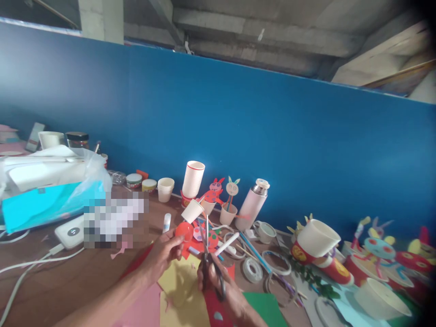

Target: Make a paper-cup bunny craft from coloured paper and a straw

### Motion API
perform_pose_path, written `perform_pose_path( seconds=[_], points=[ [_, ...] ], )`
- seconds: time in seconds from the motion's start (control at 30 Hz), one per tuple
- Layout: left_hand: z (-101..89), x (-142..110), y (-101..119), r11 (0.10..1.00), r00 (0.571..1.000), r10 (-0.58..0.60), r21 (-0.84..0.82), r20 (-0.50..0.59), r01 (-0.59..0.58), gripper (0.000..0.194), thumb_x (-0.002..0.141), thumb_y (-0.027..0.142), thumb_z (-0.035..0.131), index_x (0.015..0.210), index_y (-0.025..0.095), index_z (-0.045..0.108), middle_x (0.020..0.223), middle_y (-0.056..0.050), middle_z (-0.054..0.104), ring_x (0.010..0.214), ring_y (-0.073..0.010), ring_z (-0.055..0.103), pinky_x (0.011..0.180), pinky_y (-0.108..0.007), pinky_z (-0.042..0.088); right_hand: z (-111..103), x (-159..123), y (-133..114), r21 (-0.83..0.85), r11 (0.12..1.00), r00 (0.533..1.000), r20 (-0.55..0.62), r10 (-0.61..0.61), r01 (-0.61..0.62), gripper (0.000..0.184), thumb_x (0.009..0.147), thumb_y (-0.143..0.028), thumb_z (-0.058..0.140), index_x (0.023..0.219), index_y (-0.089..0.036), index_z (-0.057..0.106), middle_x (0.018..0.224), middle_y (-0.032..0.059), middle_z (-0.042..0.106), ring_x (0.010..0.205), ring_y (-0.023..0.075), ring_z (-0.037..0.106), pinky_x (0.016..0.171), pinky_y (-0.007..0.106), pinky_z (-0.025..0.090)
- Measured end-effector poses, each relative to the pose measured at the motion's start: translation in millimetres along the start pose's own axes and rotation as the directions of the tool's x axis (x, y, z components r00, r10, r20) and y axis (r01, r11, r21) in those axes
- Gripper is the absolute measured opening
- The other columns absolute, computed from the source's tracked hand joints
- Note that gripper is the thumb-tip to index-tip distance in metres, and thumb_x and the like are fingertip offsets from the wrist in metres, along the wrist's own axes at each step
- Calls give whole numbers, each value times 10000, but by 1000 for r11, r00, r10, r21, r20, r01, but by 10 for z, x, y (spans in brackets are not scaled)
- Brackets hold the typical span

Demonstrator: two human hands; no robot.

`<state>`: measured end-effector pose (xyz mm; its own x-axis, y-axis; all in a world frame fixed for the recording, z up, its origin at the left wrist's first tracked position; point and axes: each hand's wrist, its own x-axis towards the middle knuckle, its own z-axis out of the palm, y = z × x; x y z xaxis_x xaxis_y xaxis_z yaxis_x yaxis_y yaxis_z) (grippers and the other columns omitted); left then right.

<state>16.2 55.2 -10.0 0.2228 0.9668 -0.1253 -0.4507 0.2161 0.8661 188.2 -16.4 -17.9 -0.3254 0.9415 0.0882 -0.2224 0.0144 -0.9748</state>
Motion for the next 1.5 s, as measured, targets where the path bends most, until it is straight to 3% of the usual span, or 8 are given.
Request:
perform_pose_path(
  seconds=[0.3, 0.7, 1.5],
  points=[
    [69, -98, 60, 999, 998, 8, 31, 64, -10, 187, 630, 245, 661, 691, 146, 514, 485, 40, 526, 397, -66, 448, 409, -192, 392, 153, -62, -75, -211, 975, 995, 52, 88, -75, 457, 812, -586, 423, 956, -152, 428, 546, -41, 470, 484, 86, 422, 471, 198, 317],
    [87, -166, 26, 999, 976, -14, 34, 219, 7, 98, 752, 220, 563, 779, 134, 525, 562, 13, 553, 451, -84, 494, 450, -211, 425, 203, -71, -59, -220, 975, 998, 36, 48, -39, 439, 797, -564, 468, 963, -159, 436, 619, -28, 485, 530, 88, 448, 519, 204, 367],
    [123, -196, 27, 997, 972, -42, 67, 232, 27, 107, 726, 224, 564, 692, 144, 502, 545, 16, 548, 429, -85, 494, 430, -203, 419, 212, -90, -41, -179, 982, 999, -10, 54, -55, 484, 779, -571, 489, 1003, -144, 450, 563, -40, 473, 491, 80, 408, 469, 185, 325]
  ],
)
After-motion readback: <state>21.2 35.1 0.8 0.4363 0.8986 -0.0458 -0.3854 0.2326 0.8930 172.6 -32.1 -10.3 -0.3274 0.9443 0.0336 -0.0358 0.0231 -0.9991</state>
